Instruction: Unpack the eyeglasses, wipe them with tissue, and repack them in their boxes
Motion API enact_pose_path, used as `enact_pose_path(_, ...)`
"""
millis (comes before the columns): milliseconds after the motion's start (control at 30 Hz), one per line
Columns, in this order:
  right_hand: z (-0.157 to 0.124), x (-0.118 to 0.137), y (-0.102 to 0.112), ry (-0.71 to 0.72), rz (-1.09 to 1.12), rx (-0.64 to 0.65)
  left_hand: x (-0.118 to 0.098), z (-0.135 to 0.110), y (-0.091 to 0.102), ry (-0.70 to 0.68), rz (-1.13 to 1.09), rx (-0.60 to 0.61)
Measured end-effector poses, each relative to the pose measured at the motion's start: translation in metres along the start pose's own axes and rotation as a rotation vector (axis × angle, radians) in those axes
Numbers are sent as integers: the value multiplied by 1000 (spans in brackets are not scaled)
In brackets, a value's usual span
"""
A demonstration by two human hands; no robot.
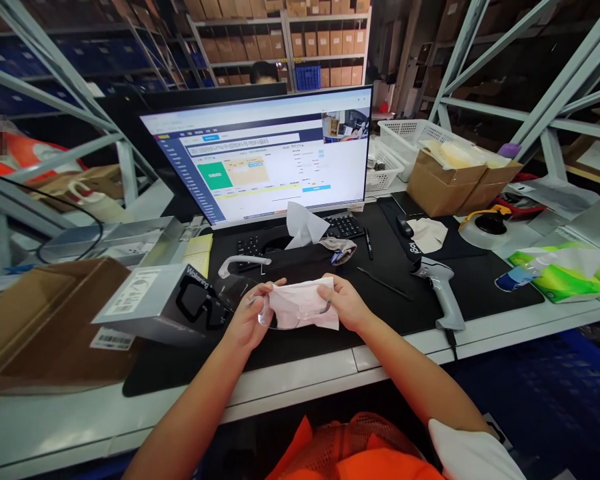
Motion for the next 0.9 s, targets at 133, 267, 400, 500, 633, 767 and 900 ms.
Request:
enact_pose_path(133,1,0,-6,-89,136,-27,4,-3,-6,13,-13,67)
enact_pose_path(267,1,1,-6,-146,171,29,10,-7,-9,130,-52,111)
enact_pose_path(400,-2,3,-8,-148,186,131,15,-6,-3,139,-54,6)
enact_pose_path(500,-6,5,-12,-93,177,188,16,-6,0,119,-61,-53)
enact_pose_path(633,-4,4,-16,-102,152,98,14,-5,-3,62,-28,-44)
enact_pose_path(767,0,13,3,65,178,-419,11,-3,-6,-154,75,-10)
enact_pose_path(900,-29,26,39,417,-41,-1082,12,-2,-3,-324,135,-56)
Point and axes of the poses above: each hand's wrist, its own z-axis towards the middle knuckle, its own y-axis out of the back of the hand, x = y × z, the point moved 2 cm from there along z, towards the middle knuckle, and after that the axes turned 13 degrees about -z, right-handed, at the moved point
